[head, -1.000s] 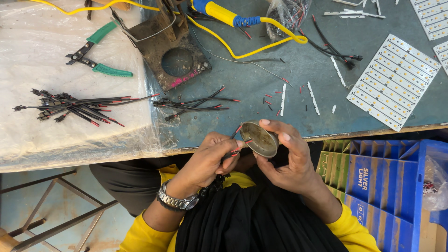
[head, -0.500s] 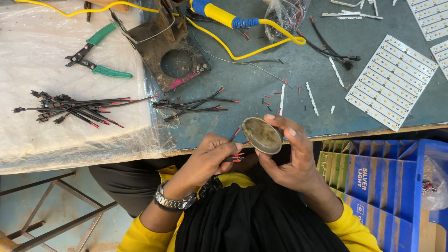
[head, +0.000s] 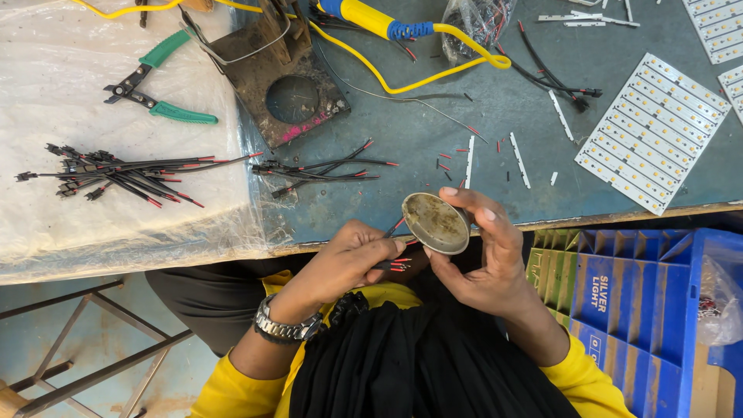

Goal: The person strips the ends of black and red wires, applies flux from a small metal tin, and solders the wire tips using a soldering iron. The person repeats this process on multiple wire pairs, placing finished wires on the table.

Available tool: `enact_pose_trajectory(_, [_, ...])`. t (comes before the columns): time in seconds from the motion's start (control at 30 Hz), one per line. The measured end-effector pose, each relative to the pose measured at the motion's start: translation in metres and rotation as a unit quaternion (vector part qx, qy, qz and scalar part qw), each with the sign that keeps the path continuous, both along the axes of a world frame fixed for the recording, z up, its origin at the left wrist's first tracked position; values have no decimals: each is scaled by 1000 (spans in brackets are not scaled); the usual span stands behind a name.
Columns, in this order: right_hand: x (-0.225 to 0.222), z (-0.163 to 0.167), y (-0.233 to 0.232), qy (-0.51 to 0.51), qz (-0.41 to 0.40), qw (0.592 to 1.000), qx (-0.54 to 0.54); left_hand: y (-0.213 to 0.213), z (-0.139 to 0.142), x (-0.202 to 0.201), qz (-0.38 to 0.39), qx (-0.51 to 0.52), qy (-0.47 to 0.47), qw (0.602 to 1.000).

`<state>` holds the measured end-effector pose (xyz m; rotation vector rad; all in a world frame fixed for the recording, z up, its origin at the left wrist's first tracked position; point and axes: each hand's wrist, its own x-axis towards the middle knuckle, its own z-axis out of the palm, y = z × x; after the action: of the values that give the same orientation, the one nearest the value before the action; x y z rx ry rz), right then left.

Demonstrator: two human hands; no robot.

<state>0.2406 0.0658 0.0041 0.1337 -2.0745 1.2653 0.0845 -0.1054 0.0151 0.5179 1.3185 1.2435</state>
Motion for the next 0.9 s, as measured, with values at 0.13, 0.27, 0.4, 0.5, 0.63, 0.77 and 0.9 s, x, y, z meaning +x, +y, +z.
enact_pose_trajectory(0.13, [-1,0,1,-2,-3,1000,5,-1,-4,0,-2,4,-5,1000])
enact_pose_trajectory(0.27, [0,-1,2,-4,-2,1000,16,0,-8,-2,5,4,-70,998])
enact_pose_trajectory(0.4, [0,-2,2,-4,0,1000,25,-1,-9,-3,4,15,-76,997])
enact_pose_trajectory(0.5, [1,-2,2,-9,-4,999,32,-2,-8,-1,4,15,-83,996])
enact_pose_trajectory(0.63, [1,0,3,-16,-10,1000,25,-4,-5,-2,-3,36,-96,995])
enact_pose_trajectory(0.77, [-3,1,3,-11,-21,999,25,-11,-4,-4,-15,57,-113,992])
enact_pose_trajectory(0.9, [-7,0,2,-37,-63,997,27,-19,-9,-8,-22,101,-153,983])
